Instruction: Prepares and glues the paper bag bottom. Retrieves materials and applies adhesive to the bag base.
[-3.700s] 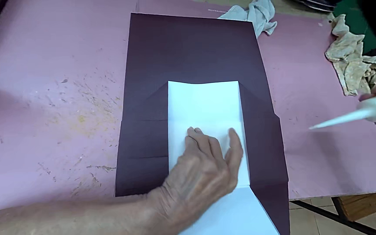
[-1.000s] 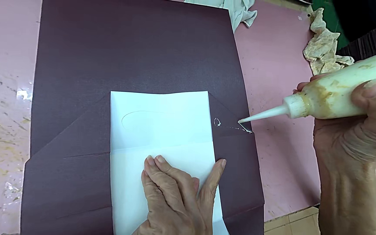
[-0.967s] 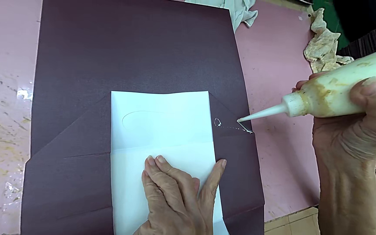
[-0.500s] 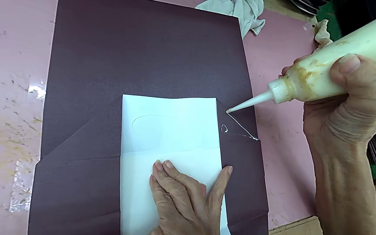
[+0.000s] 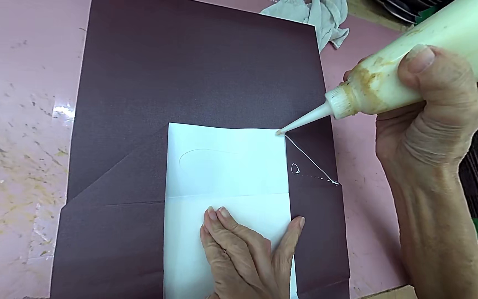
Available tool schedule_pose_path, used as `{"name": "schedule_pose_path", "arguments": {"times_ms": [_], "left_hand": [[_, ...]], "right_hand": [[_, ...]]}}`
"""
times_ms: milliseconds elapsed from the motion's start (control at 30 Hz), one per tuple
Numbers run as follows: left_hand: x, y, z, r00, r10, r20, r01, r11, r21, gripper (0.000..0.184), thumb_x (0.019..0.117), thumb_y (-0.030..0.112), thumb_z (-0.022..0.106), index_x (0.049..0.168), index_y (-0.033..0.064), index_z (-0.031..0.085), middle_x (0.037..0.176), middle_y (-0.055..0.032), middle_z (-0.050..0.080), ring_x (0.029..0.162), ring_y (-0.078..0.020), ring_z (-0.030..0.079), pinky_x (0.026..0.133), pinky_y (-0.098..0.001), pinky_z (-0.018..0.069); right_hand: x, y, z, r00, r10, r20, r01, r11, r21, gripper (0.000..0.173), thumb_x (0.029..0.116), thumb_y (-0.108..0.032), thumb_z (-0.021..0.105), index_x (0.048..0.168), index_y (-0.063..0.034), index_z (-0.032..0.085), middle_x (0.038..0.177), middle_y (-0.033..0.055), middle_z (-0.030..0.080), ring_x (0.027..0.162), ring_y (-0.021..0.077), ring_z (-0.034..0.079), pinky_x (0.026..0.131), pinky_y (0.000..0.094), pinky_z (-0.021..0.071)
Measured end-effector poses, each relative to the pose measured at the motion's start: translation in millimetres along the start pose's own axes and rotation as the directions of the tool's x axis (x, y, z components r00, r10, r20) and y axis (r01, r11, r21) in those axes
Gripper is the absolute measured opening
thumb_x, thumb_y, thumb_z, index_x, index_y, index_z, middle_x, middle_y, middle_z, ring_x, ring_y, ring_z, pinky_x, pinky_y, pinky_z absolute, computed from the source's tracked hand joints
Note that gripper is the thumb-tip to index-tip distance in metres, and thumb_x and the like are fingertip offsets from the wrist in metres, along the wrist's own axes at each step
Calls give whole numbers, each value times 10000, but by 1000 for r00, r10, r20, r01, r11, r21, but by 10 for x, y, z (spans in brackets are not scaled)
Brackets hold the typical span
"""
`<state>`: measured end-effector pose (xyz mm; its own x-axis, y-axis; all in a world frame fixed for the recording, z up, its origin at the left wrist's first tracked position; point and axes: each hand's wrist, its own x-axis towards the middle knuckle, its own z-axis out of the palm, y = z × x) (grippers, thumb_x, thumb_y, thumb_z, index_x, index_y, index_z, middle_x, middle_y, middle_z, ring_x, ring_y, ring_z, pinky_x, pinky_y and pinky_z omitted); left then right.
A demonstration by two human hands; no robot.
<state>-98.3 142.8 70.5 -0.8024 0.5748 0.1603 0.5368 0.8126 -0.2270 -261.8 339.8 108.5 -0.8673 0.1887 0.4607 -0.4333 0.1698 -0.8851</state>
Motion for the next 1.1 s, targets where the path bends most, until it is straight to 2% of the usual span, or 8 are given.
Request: {"name": "schedule_pose_path", "arguments": {"times_ms": [67, 367, 567, 700, 800, 933, 1000, 1100], "left_hand": [[-6, 14, 16, 999, -28, -41, 28, 1000, -14, 552, 1058, -17, 299, 1512, 205, 521, 770, -237, 643, 769, -478, 666, 789, -539, 510], [0, 23, -5, 999, -51, -19, 50, 998, -43, 527, 1063, 16, 302, 1500, 195, 538, 799, -264, 668, 808, -506, 678, 830, -562, 512], [4, 29, -28, 998, -64, 10, 64, 995, -76, 560, 1037, -26, 319, 1504, 200, 532, 828, -289, 670, 841, -531, 672, 849, -568, 510], [3, 34, -34, 997, -78, -3, 78, 991, -107, 531, 1046, -2, 330, 1469, 203, 576, 832, -293, 685, 844, -539, 684, 866, -580, 514], [-8, 57, -43, 995, -98, 23, 100, 988, -121, 509, 1059, 41, 321, 1468, 205, 576, 905, -296, 704, 933, -550, 679, 923, -591, 483], [-8, 63, -45, 995, -83, 59, 87, 993, -73, 485, 1082, 187, 291, 1494, 223, 544, 966, -294, 714, 987, -548, 674, 931, -583, 488], [1, 62, -45, 995, -83, 59, 88, 992, -87, 495, 1068, 130, 316, 1500, 224, 537, 942, -303, 704, 959, -552, 674, 910, -583, 492], [7, 40, -63, 995, -56, 87, 64, 994, -89, 485, 1062, 216, 354, 1521, 232, 508, 959, -301, 708, 966, -555, 673, 917, -588, 492]], "right_hand": [[-114, -73, 18, 995, 80, 60, -79, 997, -21, 312, 885, -41, 686, 1117, -135, 500, 962, -55, 703, 869, 96, 740, 763, 266, 654], [-152, -53, 243, 988, 117, 98, -119, 993, 13, 286, 908, -45, 685, 1119, -132, 512, 971, -45, 705, 884, 100, 738, 779, 260, 649], [10, 47, 492, 998, 23, 64, -27, 998, 62, 404, 761, -107, 827, 1028, -90, 523, 853, 0, 724, 792, 167, 754, 717, 351, 672], [-168, -66, 531, 971, 131, 199, -138, 990, 23, 269, 919, -72, 703, 1117, -120, 527, 994, -36, 707, 926, 118, 740, 823, 276, 649], [-202, -104, 622, 964, 151, 217, -162, 986, 35, 235, 937, -43, 679, 1108, -120, 538, 994, -37, 706, 917, 102, 738, 812, 250, 643], [-140, -85, 775, 968, 138, 210, -156, 985, 74, 266, 891, -51, 729, 1073, -102, 542, 950, -12, 708, 881, 125, 743, 784, 278, 653], [-30, -9, 920, 987, 76, 144, -96, 986, 137, 330, 799, -64, 803, 1003, -82, 545, 860, 29, 728, 796, 179, 759, 710, 345, 678], [-35, -17, 1012, 987, 75, 146, -98, 982, 162, 293, 816, -43, 787, 986, -85, 552, 847, 24, 731, 779, 172, 759, 695, 342, 679]]}}
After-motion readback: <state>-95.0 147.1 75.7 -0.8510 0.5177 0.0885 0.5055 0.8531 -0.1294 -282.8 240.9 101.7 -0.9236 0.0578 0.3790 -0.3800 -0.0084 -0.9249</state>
